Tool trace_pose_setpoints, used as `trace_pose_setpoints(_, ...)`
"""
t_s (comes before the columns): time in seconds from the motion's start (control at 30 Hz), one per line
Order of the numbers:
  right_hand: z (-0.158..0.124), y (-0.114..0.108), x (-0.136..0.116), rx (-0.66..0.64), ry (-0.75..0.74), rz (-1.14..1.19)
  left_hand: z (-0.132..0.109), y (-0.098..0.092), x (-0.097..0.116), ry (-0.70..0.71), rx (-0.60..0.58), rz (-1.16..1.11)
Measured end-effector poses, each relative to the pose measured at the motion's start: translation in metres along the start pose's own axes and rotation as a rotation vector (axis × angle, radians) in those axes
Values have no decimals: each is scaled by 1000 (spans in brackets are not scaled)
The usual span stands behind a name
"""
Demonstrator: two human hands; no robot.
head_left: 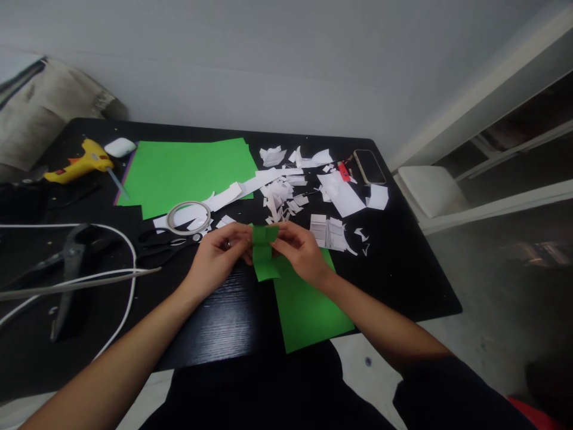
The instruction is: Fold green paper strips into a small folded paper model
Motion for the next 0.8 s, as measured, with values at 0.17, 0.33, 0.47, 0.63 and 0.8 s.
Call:
trace_pose_setpoints(0.17,-4,-2,-8,51,-20,-107,-1,0,2,-13,-14,5)
trace_pose_setpoints(0.33,-4,-3,-7,50,4,-50,-2,0,2,-39,-18,1)
trace_pose_setpoints(0.47,-4,-6,-8,110,-11,-85,-3,0,1,-23,-54,31)
trace_pose_setpoints(0.63,-3,-10,-9,181,-30,-98,-6,8,2,31,-205,-66)
trace_pose_setpoints(0.8,-3,-13,-8,219,-78,-78,-7,11,8,132,-291,53)
Point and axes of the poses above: each hand's wrist, its own z-axis towards the middle knuckle, its own y-axis out of the palm, x = y × z, the point moved 6 cm from there along z, towards the middle knuckle, and after that the axes turned 10 degrees about y, right-handed, at the moved point
